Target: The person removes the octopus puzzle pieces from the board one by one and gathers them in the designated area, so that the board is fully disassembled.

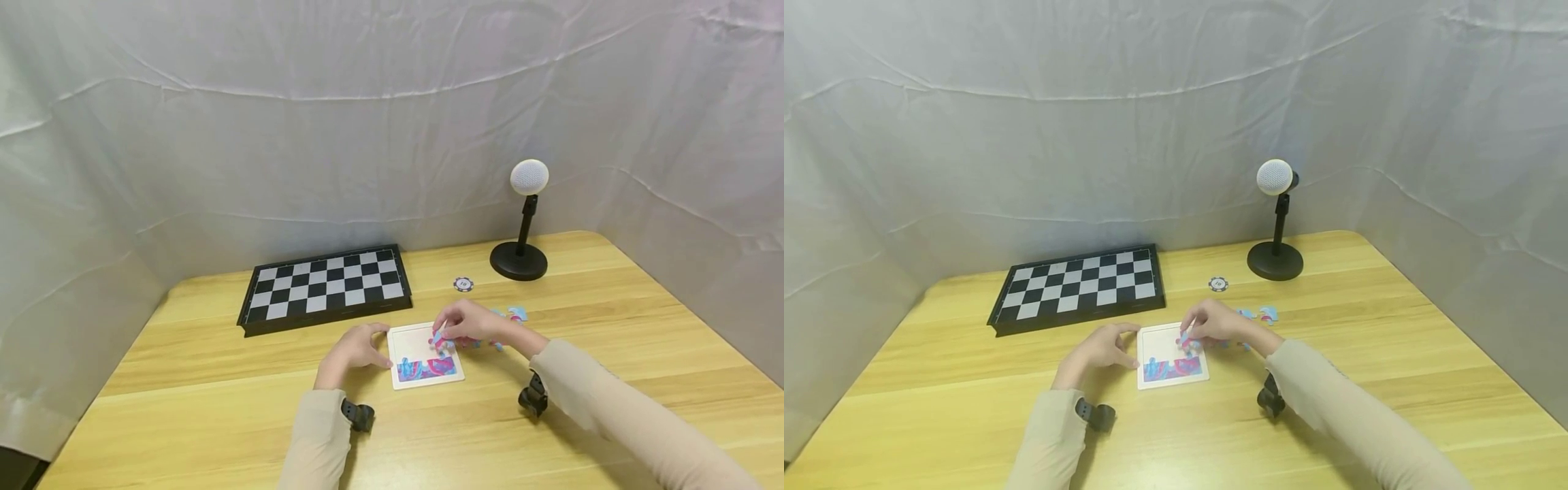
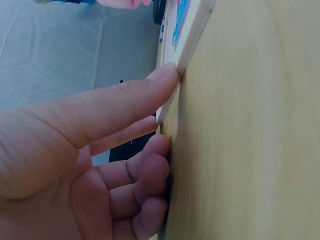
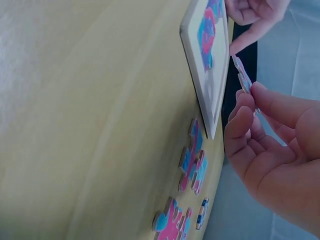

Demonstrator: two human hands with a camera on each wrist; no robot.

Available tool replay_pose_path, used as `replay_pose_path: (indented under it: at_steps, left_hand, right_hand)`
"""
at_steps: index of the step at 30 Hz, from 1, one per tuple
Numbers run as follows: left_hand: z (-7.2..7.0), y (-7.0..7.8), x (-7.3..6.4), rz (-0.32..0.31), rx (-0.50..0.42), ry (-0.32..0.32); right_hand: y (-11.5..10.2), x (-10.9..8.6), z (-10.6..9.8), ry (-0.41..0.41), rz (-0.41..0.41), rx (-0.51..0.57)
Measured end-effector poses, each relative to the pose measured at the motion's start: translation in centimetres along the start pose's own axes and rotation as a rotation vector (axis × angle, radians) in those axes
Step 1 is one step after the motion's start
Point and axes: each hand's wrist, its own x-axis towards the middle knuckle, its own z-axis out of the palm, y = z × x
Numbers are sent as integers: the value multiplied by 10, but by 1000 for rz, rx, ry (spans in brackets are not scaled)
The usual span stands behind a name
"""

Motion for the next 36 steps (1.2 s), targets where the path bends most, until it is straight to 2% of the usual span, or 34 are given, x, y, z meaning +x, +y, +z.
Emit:
replay_pose_path:
  at_steps: [9, 18, 24, 29, 36]
  left_hand:
    - [0, 0, 0, -4, -16, -3]
    - [0, 0, 0, -11, -9, -3]
    - [0, 0, 0, -6, -10, -5]
    - [0, 0, 0, 0, -8, 1]
    - [0, -1, 0, -13, -22, -4]
  right_hand:
    - [3, -7, -10, -10, 4, 47]
    - [12, -18, -27, 21, -11, 81]
    - [21, -30, -41, 50, 39, 94]
    - [29, -39, -51, 64, 91, 154]
    - [41, -52, -63, 75, 104, 183]
